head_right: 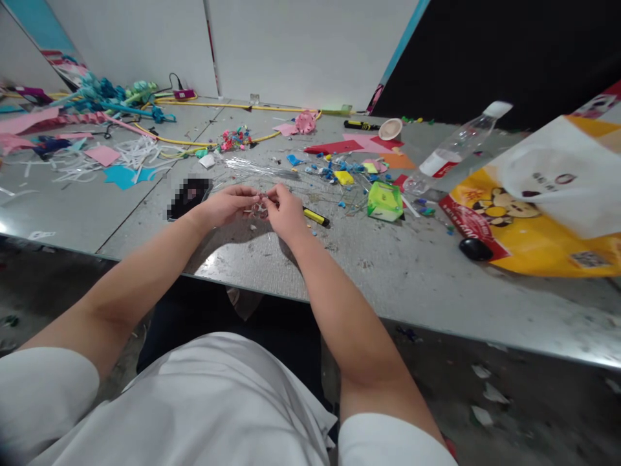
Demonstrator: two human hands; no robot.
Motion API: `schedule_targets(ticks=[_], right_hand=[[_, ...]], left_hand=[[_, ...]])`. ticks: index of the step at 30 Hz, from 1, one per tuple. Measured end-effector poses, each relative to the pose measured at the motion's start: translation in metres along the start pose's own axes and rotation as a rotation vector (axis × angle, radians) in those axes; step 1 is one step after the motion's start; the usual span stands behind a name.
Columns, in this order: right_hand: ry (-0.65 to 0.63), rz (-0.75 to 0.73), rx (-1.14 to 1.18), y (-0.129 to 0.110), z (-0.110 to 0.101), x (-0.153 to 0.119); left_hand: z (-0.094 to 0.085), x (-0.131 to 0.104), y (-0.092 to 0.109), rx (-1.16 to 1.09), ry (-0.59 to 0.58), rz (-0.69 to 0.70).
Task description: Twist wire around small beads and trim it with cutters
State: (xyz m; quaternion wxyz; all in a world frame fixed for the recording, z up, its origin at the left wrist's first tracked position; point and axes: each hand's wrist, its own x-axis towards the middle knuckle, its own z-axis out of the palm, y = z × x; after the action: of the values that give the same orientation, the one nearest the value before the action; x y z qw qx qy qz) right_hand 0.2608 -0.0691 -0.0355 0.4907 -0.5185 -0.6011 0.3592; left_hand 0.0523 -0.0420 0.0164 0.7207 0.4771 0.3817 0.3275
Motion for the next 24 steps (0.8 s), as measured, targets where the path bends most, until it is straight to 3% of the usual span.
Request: schedule_targets(ticks=[8,17,20,24], right_hand=[[-0.035,-0.031,-0.002,-0.005,-0.002,-0.001],[-0.035,-0.014,-0.003,-0.007,0.005,0.002],[-0.012,-0.03,-0.105,-0.006,0.003,0.001],[0.02,-0.172,-0.323,-0.011,-0.006,-0.001]], left_hand=[[0.002,0.001,-0.002,-0.076,-0.09,0.002],[0.009,-0.001,-0.003,-0.151,-0.05,0.005],[0.009,0.002,-0.004,-0.072,-0.025,-0.024],[0.003,0.007,-0.006,0.141,0.029,-0.002]])
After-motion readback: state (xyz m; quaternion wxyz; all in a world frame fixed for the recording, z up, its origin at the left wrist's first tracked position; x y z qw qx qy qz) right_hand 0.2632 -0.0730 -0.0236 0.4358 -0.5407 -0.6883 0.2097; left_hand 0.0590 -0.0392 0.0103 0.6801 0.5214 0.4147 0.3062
